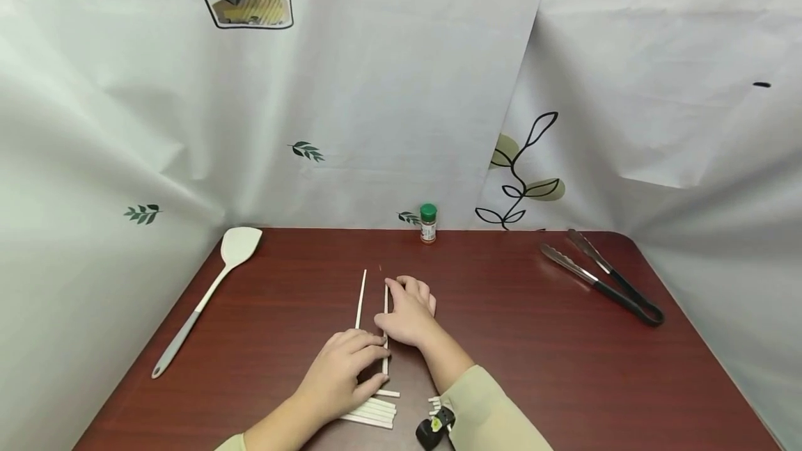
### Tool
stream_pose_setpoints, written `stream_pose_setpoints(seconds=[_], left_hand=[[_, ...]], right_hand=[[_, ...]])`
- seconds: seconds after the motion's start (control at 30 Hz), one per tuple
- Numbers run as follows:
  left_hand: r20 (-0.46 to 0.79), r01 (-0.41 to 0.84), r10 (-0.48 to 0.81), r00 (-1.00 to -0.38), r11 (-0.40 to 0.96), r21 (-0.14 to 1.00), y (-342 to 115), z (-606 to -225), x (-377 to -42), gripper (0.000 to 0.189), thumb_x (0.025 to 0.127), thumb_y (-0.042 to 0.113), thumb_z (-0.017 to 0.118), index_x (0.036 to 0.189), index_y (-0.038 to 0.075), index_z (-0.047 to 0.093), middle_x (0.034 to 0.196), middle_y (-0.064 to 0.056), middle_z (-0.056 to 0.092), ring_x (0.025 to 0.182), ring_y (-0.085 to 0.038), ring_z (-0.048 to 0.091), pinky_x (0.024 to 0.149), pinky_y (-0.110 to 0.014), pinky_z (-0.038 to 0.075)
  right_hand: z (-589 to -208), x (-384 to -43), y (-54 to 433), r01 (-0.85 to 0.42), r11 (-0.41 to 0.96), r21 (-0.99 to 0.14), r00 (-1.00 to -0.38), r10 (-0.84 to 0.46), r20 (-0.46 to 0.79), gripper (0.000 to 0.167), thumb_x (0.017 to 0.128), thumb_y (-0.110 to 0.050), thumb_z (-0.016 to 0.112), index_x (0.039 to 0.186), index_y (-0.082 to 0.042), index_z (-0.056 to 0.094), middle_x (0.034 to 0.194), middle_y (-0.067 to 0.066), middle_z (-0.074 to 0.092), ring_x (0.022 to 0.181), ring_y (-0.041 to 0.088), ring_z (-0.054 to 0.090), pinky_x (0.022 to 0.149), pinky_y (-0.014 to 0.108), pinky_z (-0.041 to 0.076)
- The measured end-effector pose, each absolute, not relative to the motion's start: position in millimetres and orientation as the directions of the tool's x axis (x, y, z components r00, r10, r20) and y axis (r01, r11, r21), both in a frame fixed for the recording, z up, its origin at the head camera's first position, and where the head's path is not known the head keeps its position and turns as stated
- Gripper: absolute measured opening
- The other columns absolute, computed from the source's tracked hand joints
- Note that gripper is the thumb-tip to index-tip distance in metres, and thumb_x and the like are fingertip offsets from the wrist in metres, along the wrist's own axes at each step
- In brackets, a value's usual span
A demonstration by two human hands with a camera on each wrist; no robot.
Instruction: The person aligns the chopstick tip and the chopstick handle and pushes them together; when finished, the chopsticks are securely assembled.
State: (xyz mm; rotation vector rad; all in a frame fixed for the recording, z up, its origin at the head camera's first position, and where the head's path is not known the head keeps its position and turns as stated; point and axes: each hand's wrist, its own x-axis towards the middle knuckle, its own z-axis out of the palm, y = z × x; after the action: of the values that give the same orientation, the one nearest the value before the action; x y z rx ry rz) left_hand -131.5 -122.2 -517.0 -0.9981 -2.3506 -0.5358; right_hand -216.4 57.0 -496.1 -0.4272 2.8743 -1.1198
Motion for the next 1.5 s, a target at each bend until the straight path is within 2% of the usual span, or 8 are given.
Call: stream_pose_setpoints(seconds=[0.17,0.33,0.5,0.67,0.93,1.17,1.5], left_hand=[[0.628,0.723,0.494,-0.602,0.671,0.165,-122,-520,-133,0.020,0.080,0.024,0.087,0.099,0.022,0.079,0.107,0.006,0.075,0.108,-0.017,0.066,0.089,-0.043,0.051],[0.618,0.681,0.462,-0.636,0.712,0.170,-122,-519,-132,0.021,0.082,0.023,0.086,0.102,0.022,0.080,0.113,0.004,0.076,0.117,-0.027,0.066,0.096,-0.052,0.047],[0.628,0.650,0.432,-0.647,0.743,0.158,-122,-520,-132,0.023,0.080,0.020,0.087,0.103,0.021,0.081,0.118,0.004,0.076,0.120,-0.028,0.066,0.096,-0.053,0.045],[0.626,0.625,0.410,-0.663,0.763,0.162,-123,-520,-133,0.022,0.080,0.018,0.088,0.100,0.020,0.080,0.115,0.003,0.077,0.118,-0.030,0.066,0.094,-0.052,0.046],[0.625,0.599,0.381,-0.682,0.781,0.177,-124,-520,-133,0.021,0.082,0.018,0.088,0.101,0.020,0.080,0.113,0.003,0.078,0.117,-0.031,0.068,0.094,-0.053,0.046],[0.630,0.586,0.364,-0.686,0.790,0.181,-124,-521,-134,0.016,0.086,0.015,0.086,0.099,0.021,0.079,0.110,0.004,0.079,0.114,-0.029,0.069,0.092,-0.051,0.046],[0.658,0.586,0.342,-0.671,0.788,0.188,-122,-521,-134,0.013,0.085,0.013,0.084,0.095,0.019,0.078,0.106,0.004,0.078,0.111,-0.029,0.070,0.088,-0.052,0.044]], right_hand=[[-493,-214,59,-0.289,0.706,-0.646,-0.951,-0.289,0.110,0.073,0.075,-0.024,0.074,0.146,-0.008,0.063,0.152,0.018,0.048,0.144,0.046,0.033,0.109,0.067,0.026],[-492,-214,61,-0.322,0.690,-0.648,-0.943,-0.298,0.151,0.072,0.079,-0.022,0.081,0.147,-0.008,0.061,0.150,0.014,0.054,0.141,0.044,0.038,0.107,0.066,0.029],[-498,-216,63,-0.377,0.676,-0.633,-0.926,-0.296,0.235,0.061,0.082,-0.029,0.090,0.136,-0.008,0.069,0.141,0.010,0.066,0.136,0.043,0.047,0.101,0.068,0.035],[-503,-218,66,-0.422,0.685,-0.594,-0.906,-0.309,0.288,0.049,0.086,-0.030,0.086,0.129,-0.008,0.077,0.138,0.005,0.071,0.135,0.040,0.052,0.100,0.067,0.037],[-501,-216,67,-0.446,0.708,-0.548,-0.891,-0.409,0.198,0.063,0.090,-0.041,0.081,0.145,-0.012,0.068,0.154,0.003,0.059,0.146,0.042,0.040,0.110,0.067,0.028],[-499,-215,65,-0.439,0.713,-0.546,-0.896,-0.395,0.205,0.053,0.092,-0.042,0.082,0.139,-0.021,0.073,0.152,0.004,0.060,0.145,0.043,0.041,0.110,0.068,0.028],[-503,-215,65,-0.446,0.723,-0.528,-0.894,-0.382,0.234,0.052,0.093,-0.042,0.082,0.138,-0.018,0.073,0.150,0.003,0.062,0.143,0.043,0.044,0.110,0.067,0.030]])
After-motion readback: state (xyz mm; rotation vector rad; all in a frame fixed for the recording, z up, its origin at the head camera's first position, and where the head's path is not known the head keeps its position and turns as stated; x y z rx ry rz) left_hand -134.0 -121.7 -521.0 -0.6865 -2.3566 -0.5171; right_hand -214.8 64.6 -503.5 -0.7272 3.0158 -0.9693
